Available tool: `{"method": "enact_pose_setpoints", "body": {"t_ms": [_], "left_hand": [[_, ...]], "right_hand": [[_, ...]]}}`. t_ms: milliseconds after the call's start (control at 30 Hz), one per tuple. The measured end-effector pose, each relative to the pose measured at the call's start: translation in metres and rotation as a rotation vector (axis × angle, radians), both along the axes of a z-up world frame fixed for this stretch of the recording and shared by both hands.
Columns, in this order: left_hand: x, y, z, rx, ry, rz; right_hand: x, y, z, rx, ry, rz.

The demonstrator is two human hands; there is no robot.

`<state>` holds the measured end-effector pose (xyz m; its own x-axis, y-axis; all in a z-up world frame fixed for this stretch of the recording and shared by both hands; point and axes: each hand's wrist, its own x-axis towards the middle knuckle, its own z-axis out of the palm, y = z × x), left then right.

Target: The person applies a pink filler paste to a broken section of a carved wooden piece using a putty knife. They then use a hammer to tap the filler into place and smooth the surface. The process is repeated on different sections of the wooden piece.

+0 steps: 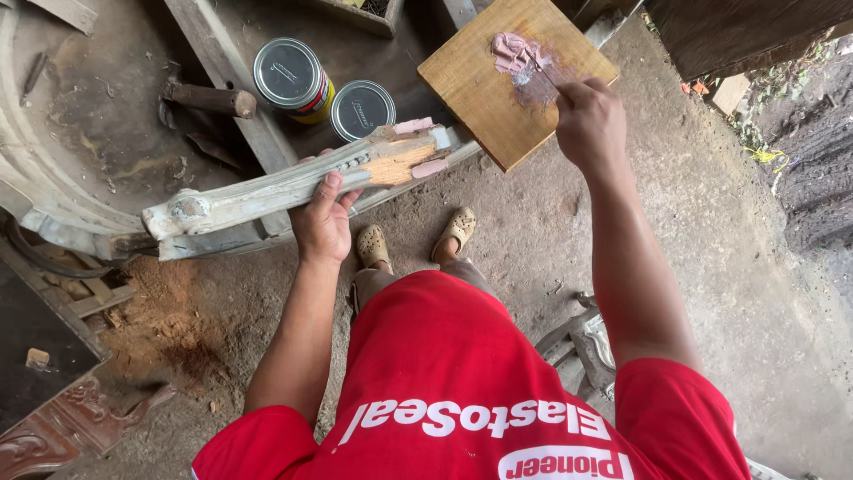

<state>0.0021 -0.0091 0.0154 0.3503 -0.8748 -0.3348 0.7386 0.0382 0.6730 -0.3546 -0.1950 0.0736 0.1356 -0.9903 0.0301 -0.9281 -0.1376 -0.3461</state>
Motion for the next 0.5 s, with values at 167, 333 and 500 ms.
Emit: {"method": "enact_pose_setpoints", "body": {"t_ms": [167, 333, 500], "left_hand": [[-0.004, 0.005, -0.005, 0.003, 0.014, 0.034], [-0.004, 0.016, -0.012, 0.049, 0.03, 0.055], [0.0, 0.006, -0.018, 0.013, 0.052, 0.042]], "right_hand": [[-0.003, -0.021, -0.01, 0.142, 0.139, 0.018], [-0.012, -0.027, -0.004, 0.134, 0.113, 0.047], [-0.002, -0.037, -0.008, 0.244, 0.179, 0.08]]}}
